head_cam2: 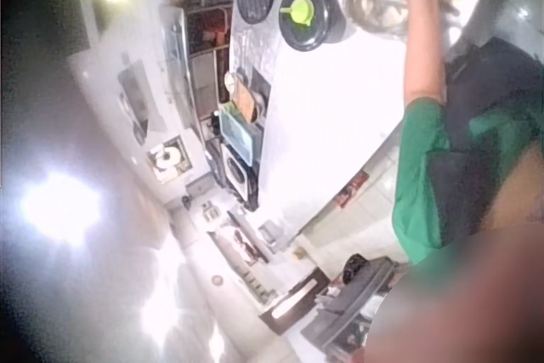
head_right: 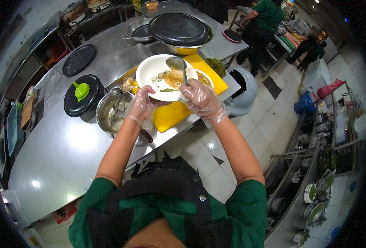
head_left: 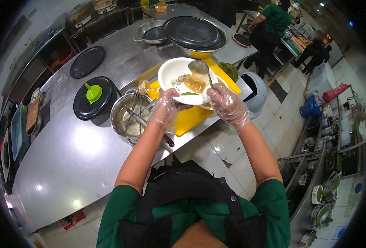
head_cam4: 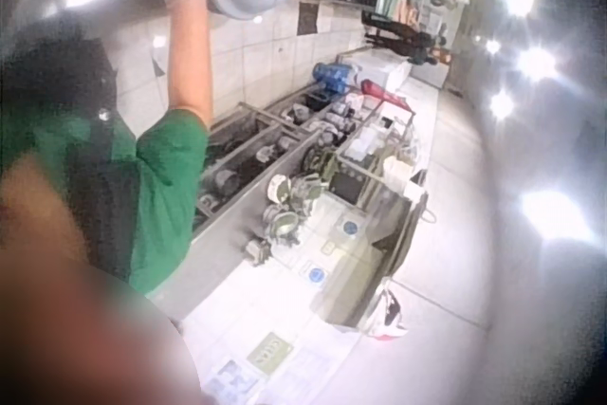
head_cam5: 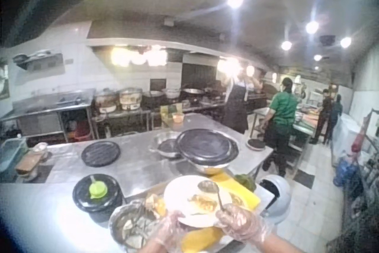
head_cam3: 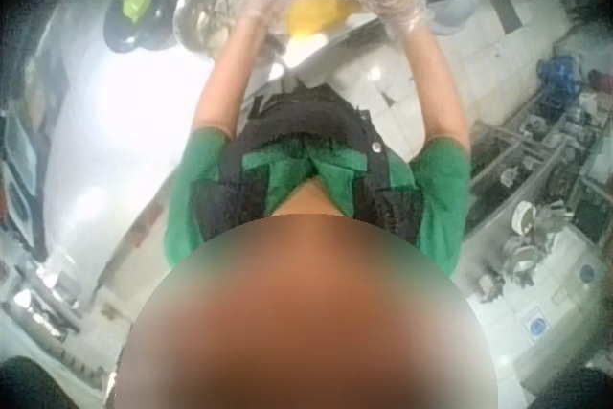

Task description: The person assembles a noodle bowl in a commercial kitchen. They place a bowl of noodles on a cutting board, add sauce, sliced tofu, boiled egg, and meat using a ladle and knife, then present the finished dish.

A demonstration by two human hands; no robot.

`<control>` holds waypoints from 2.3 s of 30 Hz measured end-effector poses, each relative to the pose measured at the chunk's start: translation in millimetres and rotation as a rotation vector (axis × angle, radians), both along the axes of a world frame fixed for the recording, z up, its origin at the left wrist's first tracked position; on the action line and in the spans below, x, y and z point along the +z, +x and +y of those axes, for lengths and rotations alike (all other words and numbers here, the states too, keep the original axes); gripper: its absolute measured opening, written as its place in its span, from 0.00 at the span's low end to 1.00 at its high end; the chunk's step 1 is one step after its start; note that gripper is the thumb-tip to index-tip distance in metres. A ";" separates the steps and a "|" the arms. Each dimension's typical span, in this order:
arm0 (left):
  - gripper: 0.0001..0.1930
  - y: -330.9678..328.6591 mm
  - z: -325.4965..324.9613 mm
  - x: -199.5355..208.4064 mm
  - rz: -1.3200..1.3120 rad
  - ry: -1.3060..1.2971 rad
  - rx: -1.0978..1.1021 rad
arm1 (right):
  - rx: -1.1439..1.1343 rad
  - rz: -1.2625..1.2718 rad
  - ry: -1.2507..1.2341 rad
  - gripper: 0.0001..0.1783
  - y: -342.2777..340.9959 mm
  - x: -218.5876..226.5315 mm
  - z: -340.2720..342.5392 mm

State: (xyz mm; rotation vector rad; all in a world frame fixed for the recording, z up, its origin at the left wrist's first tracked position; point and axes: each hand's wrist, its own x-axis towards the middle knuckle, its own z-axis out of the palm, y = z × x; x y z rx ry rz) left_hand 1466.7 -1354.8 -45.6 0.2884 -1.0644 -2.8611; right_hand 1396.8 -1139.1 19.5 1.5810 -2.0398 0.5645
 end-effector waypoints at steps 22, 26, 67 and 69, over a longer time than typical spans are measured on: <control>0.33 2.0 1.1 -3.2 -0.082 0.015 0.101 | -0.435 -0.818 -0.613 0.07 -116.5 -100.8 52.1; 0.33 0.0 5.0 -4.8 -0.067 0.019 0.092 | -0.295 -0.580 -0.430 0.07 -118.5 -122.1 59.9; 0.31 -10.9 3.8 -8.3 -0.105 -0.075 0.133 | -0.189 -1.094 -1.042 0.12 -82.7 76.9 75.1; 0.31 -15.8 5.8 -9.5 -0.086 -0.065 0.099 | -0.139 -1.087 -1.073 0.12 -79.4 103.2 66.1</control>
